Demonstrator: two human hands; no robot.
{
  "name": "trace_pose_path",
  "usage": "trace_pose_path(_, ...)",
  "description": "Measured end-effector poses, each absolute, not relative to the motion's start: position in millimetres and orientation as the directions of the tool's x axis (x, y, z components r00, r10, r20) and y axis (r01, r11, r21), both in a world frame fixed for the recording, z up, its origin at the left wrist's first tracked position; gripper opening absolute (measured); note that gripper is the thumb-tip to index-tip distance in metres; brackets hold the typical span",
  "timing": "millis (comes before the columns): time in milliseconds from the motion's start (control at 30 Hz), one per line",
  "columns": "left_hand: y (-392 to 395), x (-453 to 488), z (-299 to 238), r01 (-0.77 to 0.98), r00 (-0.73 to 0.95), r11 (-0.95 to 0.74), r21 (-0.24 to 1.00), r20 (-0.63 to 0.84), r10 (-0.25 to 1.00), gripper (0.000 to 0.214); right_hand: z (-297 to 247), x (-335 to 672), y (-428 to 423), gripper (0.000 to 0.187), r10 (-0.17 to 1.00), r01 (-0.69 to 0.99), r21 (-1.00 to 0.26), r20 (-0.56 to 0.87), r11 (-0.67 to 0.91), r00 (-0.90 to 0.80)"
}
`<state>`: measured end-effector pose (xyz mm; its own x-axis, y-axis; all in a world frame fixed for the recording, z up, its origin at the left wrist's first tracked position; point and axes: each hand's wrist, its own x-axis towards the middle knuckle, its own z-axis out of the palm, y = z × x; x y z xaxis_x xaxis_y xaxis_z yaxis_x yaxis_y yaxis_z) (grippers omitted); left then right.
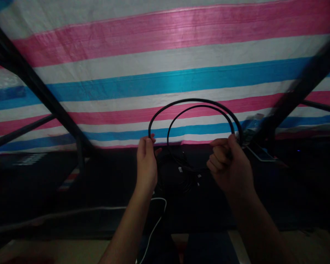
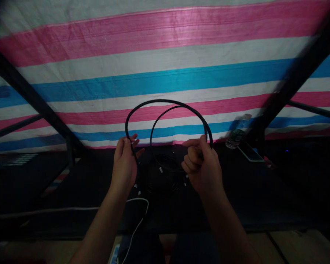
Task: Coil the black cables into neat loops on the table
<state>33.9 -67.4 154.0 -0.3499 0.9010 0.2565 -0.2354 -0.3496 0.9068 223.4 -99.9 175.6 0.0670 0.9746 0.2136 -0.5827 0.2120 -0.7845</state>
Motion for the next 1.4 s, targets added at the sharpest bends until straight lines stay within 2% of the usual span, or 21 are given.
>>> trace_pose_path(67,-73,32,145,-0.284,-0.382,-0.321,0.903,0.201,0.902,0.023,174,235,-98,0.036,0.973,-0.585,-0.783,0.227,0.212,0.048)
trace_pose_path(167,-85,35,140,-0.507,-0.108,-0.064,0.860,0.010,0.994,0.027,170,246,-94,0.039,0.979,-0.586,-0.802,0.192,0.116,-0.069)
trace_pose_path(233,-93,40,139,-0.582,0.026,0.046,0.812,-0.038,0.999,0.028,164,245,-91,0.040,0.979,-0.588,-0.808,0.151,0.042,-0.138)
trace_pose_path(333,-101,46,136,-0.663,-0.050,-0.037,0.748,0.006,0.999,0.026,151,236,-88,0.039,0.985,-0.589,-0.808,0.107,0.007,-0.135)
trace_pose_path(500,-106,46,121,-0.674,-0.197,-0.110,0.730,-0.035,0.980,0.032,129,221,-88,0.021,0.985,-0.552,-0.817,0.108,0.167,0.138)
trace_pose_path(600,-110,46,112,-0.653,-0.228,-0.103,0.750,-0.065,0.971,0.039,120,219,-88,0.019,0.973,-0.540,-0.823,0.062,0.175,0.222)
trace_pose_path(767,-121,54,89,-0.625,-0.194,0.006,0.780,-0.163,0.967,0.046,118,221,-91,0.025,0.981,-0.588,-0.803,-0.018,0.103,0.195)
trace_pose_path(933,-136,56,65,-0.486,-0.200,0.191,0.853,-0.321,0.926,0.044,125,224,-94,0.023,0.978,-0.545,-0.832,-0.013,0.106,0.209)
trace_pose_path(1000,-141,60,65,-0.523,-0.144,0.271,0.808,-0.397,0.907,0.042,125,222,-96,0.022,0.979,-0.552,-0.828,-0.015,0.102,0.203)
trace_pose_path(1067,-144,65,72,-0.630,0.015,0.374,0.680,-0.471,0.882,0.040,121,216,-101,0.023,0.979,-0.593,-0.799,-0.027,0.102,0.204)
trace_pose_path(1133,-143,71,81,-0.721,0.138,0.425,0.547,-0.487,0.862,0.037,114,208,-107,0.025,0.980,-0.647,-0.757,-0.049,0.089,0.192)
trace_pose_path(1167,-141,73,85,-0.753,0.146,0.414,0.512,-0.483,0.863,0.036,110,204,-110,0.026,0.982,-0.670,-0.737,-0.055,0.084,0.183)
trace_pose_path(1233,-137,74,91,-0.780,0.070,0.339,0.526,-0.466,0.882,0.034,101,198,-117,0.031,0.986,-0.693,-0.716,-0.039,0.087,0.164)
trace_pose_path(1400,-129,65,91,-0.660,-0.178,0.153,0.735,-0.351,0.919,0.041,80,192,-138,0.039,0.989,-0.624,-0.775,0.014,0.103,0.145)
